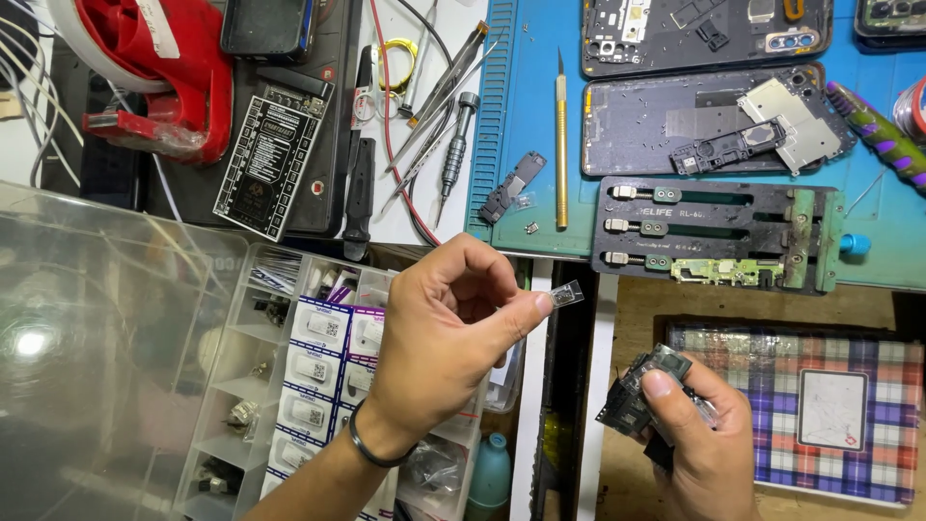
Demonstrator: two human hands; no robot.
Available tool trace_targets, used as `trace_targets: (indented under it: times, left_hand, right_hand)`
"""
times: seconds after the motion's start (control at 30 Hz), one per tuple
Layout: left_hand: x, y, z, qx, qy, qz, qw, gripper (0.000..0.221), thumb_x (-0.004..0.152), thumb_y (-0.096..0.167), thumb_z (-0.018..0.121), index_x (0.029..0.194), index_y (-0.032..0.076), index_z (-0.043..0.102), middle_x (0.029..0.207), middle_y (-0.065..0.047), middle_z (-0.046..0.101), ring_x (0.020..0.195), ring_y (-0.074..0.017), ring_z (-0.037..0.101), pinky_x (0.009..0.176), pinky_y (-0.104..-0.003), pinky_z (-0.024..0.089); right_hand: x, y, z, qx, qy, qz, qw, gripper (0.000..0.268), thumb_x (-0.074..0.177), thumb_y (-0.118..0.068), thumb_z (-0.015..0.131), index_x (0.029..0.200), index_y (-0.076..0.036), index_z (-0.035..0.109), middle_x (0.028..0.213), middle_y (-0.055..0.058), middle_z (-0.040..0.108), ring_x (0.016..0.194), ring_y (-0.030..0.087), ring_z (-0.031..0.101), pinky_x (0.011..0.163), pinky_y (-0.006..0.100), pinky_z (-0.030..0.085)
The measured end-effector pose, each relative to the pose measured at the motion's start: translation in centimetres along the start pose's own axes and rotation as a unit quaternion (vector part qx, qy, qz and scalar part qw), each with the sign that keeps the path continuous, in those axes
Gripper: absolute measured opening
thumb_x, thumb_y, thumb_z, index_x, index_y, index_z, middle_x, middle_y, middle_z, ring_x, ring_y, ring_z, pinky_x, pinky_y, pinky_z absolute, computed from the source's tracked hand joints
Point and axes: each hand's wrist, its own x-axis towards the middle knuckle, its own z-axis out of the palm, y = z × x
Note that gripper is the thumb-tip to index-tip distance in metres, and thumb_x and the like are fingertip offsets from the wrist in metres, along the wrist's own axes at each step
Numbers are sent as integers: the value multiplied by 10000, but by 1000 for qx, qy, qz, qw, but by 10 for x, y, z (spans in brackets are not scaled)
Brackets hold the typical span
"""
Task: Sorting and organizing small electronic components into a multi-compartment storage box at a repair station.
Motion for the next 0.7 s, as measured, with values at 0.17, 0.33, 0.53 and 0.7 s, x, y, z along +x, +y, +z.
trace_targets:
  times: [0.17,0.33,0.53,0.7]
  left_hand:
    - [1,-1,-1,-19,-6,-4,1000,274,830,11,828,789,125,582,694,39,569,585,-20,506,542,-180,460]
    - [2,-2,-2,-16,-2,-9,1000,286,829,7,830,779,126,575,681,43,553,573,-16,490,526,-178,442]
    - [30,-13,-25,227,60,64,970,208,907,83,753,816,148,578,738,38,596,633,-64,512,553,-212,451]
    - [37,-20,-24,307,64,33,949,216,888,118,758,791,164,569,664,69,584,556,-52,466,524,-238,420]
  right_hand:
    - [2,3,-4,-3,-12,-10,1000,256,922,-206,711,910,49,718,771,80,619,650,223,610,522,359,533]
    - [1,3,-1,1,10,-1,1000,255,899,-187,717,946,63,720,766,118,662,631,231,628,574,371,580]
    - [2,5,-4,-8,2,-5,1000,265,891,-229,730,943,31,728,767,96,659,616,216,621,479,332,521]
    - [4,5,-6,3,-20,-20,1000,255,918,-220,722,910,35,725,758,65,624,626,195,602,483,318,506]
